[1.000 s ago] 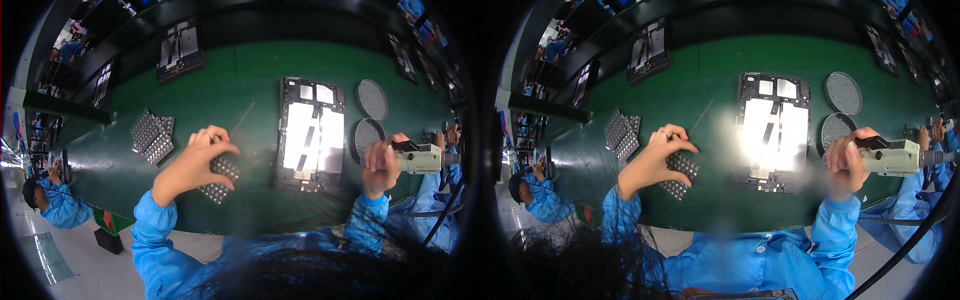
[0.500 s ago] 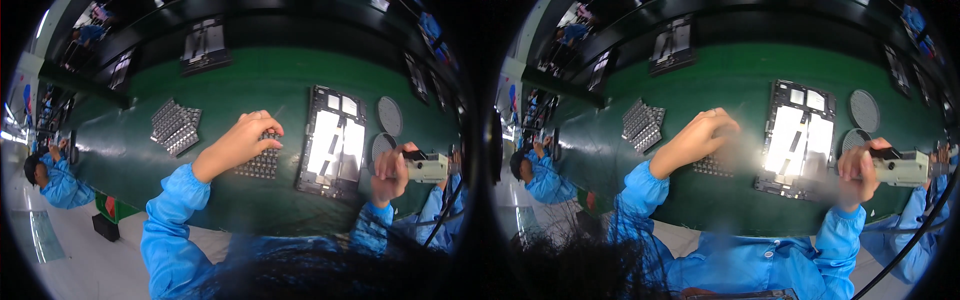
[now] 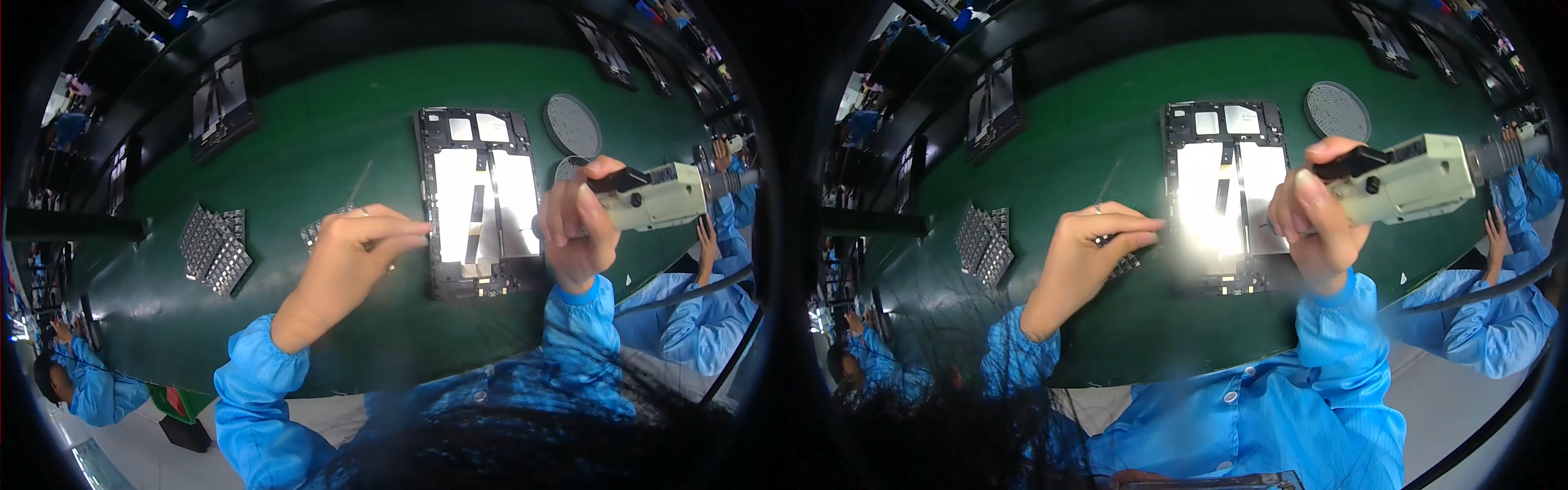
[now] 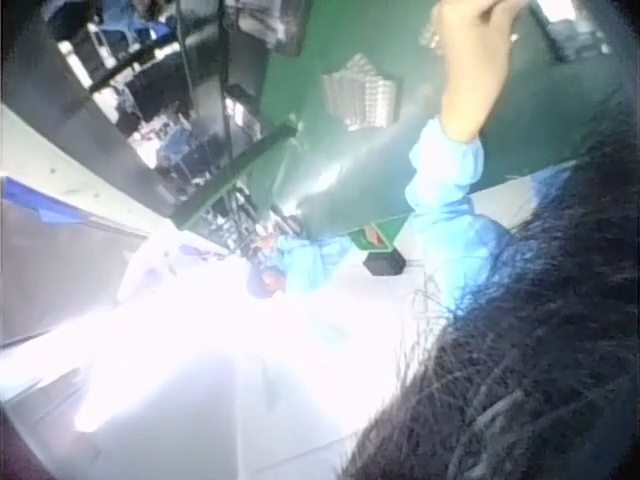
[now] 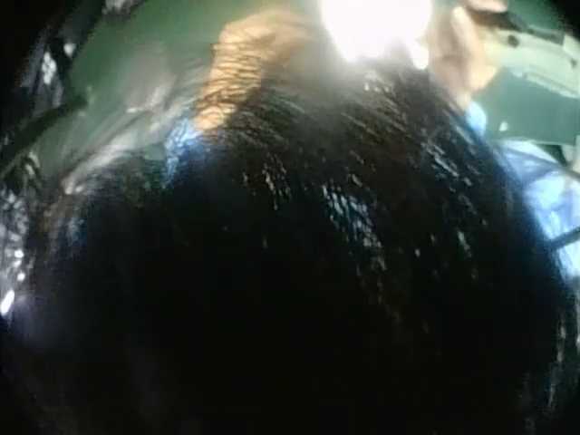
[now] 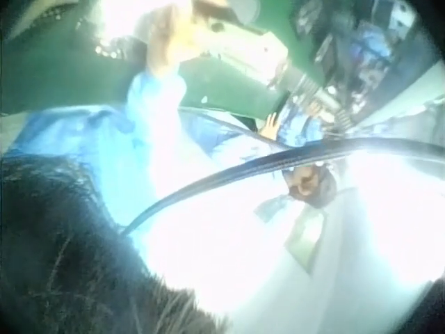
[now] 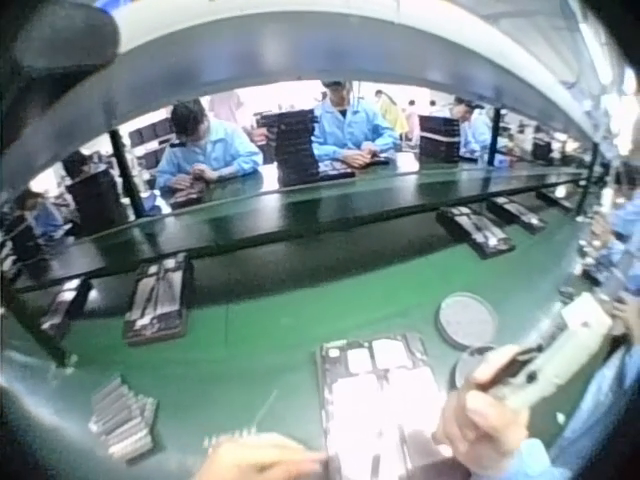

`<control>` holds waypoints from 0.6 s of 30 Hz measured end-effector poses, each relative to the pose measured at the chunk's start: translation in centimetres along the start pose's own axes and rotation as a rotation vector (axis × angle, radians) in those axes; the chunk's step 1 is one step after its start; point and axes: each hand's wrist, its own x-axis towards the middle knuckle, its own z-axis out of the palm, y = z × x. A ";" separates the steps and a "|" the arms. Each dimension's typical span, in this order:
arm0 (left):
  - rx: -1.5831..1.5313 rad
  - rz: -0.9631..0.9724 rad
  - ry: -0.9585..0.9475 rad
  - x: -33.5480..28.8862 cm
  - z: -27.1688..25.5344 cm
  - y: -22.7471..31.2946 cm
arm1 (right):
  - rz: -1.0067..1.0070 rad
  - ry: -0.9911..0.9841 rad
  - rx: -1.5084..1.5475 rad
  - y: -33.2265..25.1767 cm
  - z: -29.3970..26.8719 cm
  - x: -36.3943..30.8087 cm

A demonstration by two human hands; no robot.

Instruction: The person assembles electronic tablet components by driving screws into a tablet frame using an electric screwdriver.

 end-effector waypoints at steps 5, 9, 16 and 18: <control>-0.023 -0.058 -0.119 0.4 1.8 0.1 | 0.030 -0.059 -0.006 0.8 1.8 0.3; 0.022 -0.066 -0.085 0.4 2.1 0.3 | 0.058 -0.110 -0.088 0.9 2.5 0.4; -0.144 -0.172 -0.076 0.1 2.9 -0.8 | 0.120 -0.100 -0.181 2.3 3.4 -0.1; -0.402 -0.458 -0.134 0.0 3.2 -1.0 | 0.141 -0.088 -0.187 2.9 4.2 -0.3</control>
